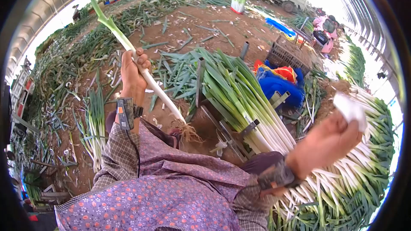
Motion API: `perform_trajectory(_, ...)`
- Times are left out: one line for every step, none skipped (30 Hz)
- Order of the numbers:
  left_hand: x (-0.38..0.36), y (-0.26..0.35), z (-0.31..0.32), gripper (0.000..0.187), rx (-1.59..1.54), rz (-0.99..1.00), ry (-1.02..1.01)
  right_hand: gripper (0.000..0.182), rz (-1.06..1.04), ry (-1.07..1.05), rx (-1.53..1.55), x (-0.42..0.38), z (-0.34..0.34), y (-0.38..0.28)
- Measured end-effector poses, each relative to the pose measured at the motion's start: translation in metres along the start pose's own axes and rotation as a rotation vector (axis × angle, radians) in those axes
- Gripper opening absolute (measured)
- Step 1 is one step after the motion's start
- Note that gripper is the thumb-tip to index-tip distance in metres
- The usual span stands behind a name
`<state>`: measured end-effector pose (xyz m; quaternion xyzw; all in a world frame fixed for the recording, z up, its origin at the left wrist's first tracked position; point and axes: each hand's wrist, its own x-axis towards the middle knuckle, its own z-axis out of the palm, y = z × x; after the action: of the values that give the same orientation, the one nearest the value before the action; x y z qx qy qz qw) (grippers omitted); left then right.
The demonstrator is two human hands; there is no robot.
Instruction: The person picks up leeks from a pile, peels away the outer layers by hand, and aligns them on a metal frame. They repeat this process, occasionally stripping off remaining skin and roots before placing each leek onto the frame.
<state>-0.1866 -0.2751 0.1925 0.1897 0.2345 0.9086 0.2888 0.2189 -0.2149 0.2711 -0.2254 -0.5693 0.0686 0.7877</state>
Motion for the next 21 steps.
perform_trajectory(-0.004,-0.003,0.006,0.010,0.016,0.016,0.033,0.025,-0.265,-0.203,-0.509,0.003,0.014,0.002)
perform_trajectory(-0.009,-0.007,0.015,0.010,0.037,0.027,0.062,0.030,-0.244,-0.433,-0.626,-0.003,0.035,-0.004)
perform_trajectory(-0.013,-0.010,0.023,0.011,0.058,0.036,0.086,0.037,-0.236,-0.670,-0.725,-0.009,0.057,-0.010)
perform_trajectory(-0.014,-0.010,0.027,0.013,0.063,0.053,0.093,0.050,0.051,-0.890,-0.410,-0.031,0.098,-0.026)
perform_trajectory(-0.009,-0.010,0.027,0.015,0.068,0.063,0.086,0.065,0.326,-1.073,-0.070,-0.047,0.123,-0.024)
perform_trajectory(-0.003,-0.007,0.023,0.018,0.066,0.088,0.087,0.065,0.259,-1.210,-0.075,-0.065,0.121,-0.023)
perform_trajectory(0.000,-0.004,0.018,0.020,0.069,0.117,0.102,0.065,0.186,-1.342,-0.071,-0.083,0.119,-0.021)
perform_trajectory(-0.002,-0.001,0.018,0.018,0.069,0.132,0.118,0.056,0.225,-1.303,-0.023,-0.105,0.114,-0.026)
perform_trajectory(-0.004,0.001,0.022,0.016,0.078,0.142,0.131,0.046,0.274,-1.259,0.026,-0.130,0.109,-0.021)
perform_trajectory(-0.007,0.004,0.025,0.014,0.091,0.146,0.137,0.037,0.327,-1.206,0.072,-0.147,0.108,-0.021)
perform_trajectory(-0.009,0.005,0.026,0.015,0.079,0.143,0.136,0.037,0.374,-1.194,0.066,-0.157,0.108,-0.024)
perform_trajectory(-0.011,0.006,0.028,0.015,0.063,0.137,0.133,0.038,0.417,-1.180,0.056,-0.163,0.110,-0.028)
perform_trajectory(-0.012,0.005,0.030,0.016,0.044,0.133,0.131,0.039,0.457,-1.167,0.045,-0.166,0.110,-0.030)
perform_trajectory(-0.011,0.005,0.029,0.016,0.027,0.128,0.116,0.036,0.486,-1.136,0.056,-0.170,0.109,-0.028)
perform_trajectory(-0.012,0.005,0.029,0.015,0.021,0.126,0.117,0.033,0.517,-1.104,0.069,-0.175,0.108,-0.026)
perform_trajectory(-0.013,0.007,0.030,0.015,0.016,0.122,0.116,0.030,0.550,-1.069,0.083,-0.179,0.108,-0.026)
perform_trajectory(-0.013,0.008,0.032,0.015,0.009,0.120,0.114,0.028,0.593,-1.071,0.098,-0.179,0.108,-0.026)
perform_trajectory(-0.014,0.009,0.031,0.016,0.008,0.125,0.104,0.025,0.635,-1.073,0.112,-0.178,0.107,-0.027)
perform_trajectory(-0.015,0.010,0.030,0.018,0.007,0.128,0.094,0.022,0.678,-1.073,0.125,-0.178,0.104,-0.027)
perform_trajectory(-0.015,0.011,0.030,0.019,0.005,0.132,0.083,0.020,0.580,-1.036,0.105,-0.179,0.102,-0.028)
perform_trajectory(-0.016,0.010,0.031,0.019,0.001,0.130,0.090,0.018,0.480,-1.000,0.087,-0.180,0.101,-0.028)
